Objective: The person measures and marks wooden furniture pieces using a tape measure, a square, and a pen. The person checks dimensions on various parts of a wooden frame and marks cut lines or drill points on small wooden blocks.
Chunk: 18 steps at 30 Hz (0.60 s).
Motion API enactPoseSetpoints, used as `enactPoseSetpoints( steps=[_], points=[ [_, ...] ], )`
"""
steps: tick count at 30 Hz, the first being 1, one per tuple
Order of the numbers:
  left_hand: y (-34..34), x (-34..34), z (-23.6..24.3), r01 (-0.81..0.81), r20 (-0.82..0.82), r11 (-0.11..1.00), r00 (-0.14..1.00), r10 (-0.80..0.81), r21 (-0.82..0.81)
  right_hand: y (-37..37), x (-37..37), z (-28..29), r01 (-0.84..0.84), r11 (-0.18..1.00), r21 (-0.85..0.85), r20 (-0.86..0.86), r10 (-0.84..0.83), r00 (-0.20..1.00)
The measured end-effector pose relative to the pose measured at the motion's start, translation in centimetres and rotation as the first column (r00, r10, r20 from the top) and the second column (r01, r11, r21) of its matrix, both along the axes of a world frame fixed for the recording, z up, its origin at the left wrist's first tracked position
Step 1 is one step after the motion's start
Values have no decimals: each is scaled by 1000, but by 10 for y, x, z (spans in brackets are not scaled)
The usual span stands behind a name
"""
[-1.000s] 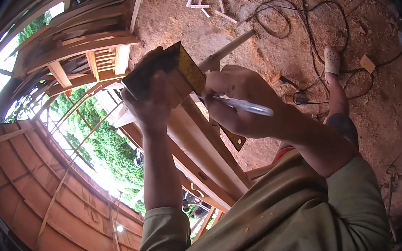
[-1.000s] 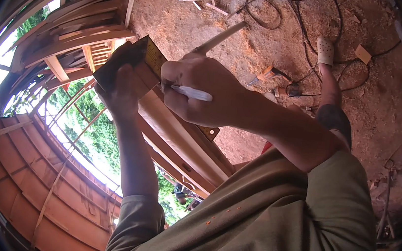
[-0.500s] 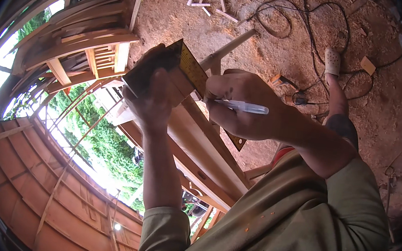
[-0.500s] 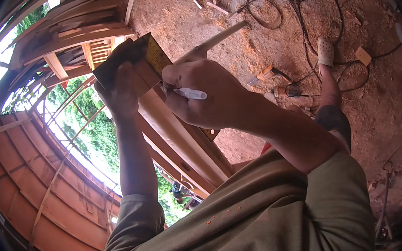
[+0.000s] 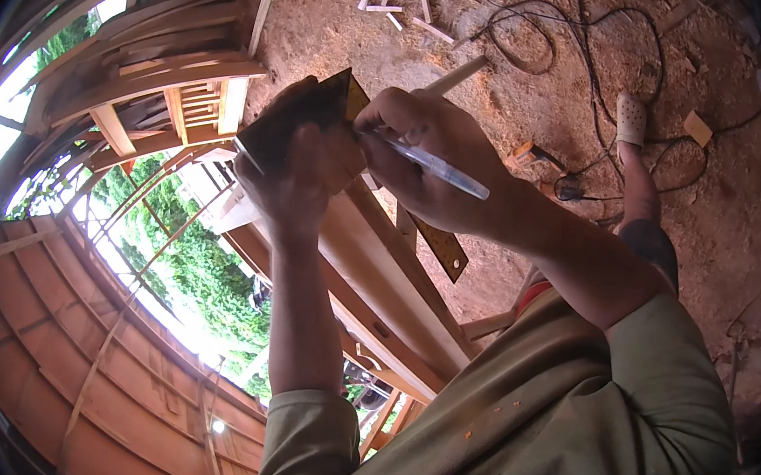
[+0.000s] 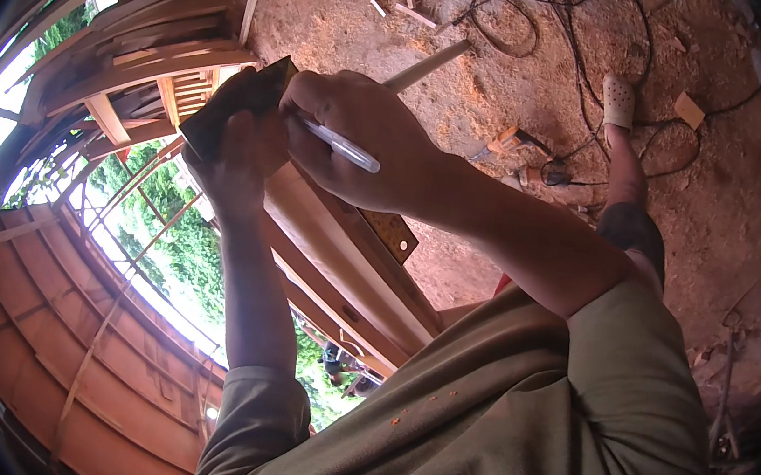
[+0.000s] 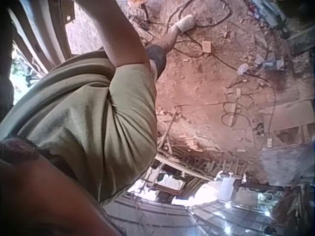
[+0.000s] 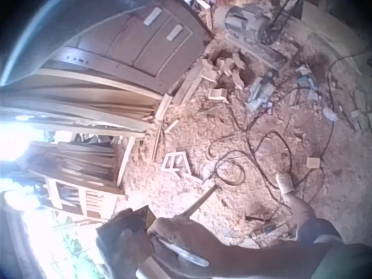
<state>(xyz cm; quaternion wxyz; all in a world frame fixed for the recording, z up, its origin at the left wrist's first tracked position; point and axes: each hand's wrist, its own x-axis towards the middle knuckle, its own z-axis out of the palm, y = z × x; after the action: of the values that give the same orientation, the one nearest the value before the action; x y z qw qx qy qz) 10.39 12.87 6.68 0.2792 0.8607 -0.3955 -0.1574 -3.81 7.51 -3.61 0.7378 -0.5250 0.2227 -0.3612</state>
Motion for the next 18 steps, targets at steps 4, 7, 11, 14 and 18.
enactPoseSetpoints(
  steps=[4, 7, 11, 14, 18],
  points=[
    [24, 21, -17, -87, 416, 996, 906, 73, 14, -14, -16, 14, -90, 993, 73, 13, 89, 996],
    [3, 11, -5, -318, 158, 932, 943, 293, 174, -7, -34, 14, -169, 986, -4, -85, 168, 982],
    [2, 8, -11, -196, -314, 970, 938, 143, -145, 8, -72, 38, -384, 920, 80, 40, 382, 923],
    [-6, 15, -15, -253, -239, 967, 938, 251, 22, 21, -105, 63, -573, 819, 36, 212, 554, 805],
    [11, 23, -9, -343, -620, 686, 758, -201, -641, 60, -139, 124, -942, 236, -237, 830, 554, -71]
  ],
)
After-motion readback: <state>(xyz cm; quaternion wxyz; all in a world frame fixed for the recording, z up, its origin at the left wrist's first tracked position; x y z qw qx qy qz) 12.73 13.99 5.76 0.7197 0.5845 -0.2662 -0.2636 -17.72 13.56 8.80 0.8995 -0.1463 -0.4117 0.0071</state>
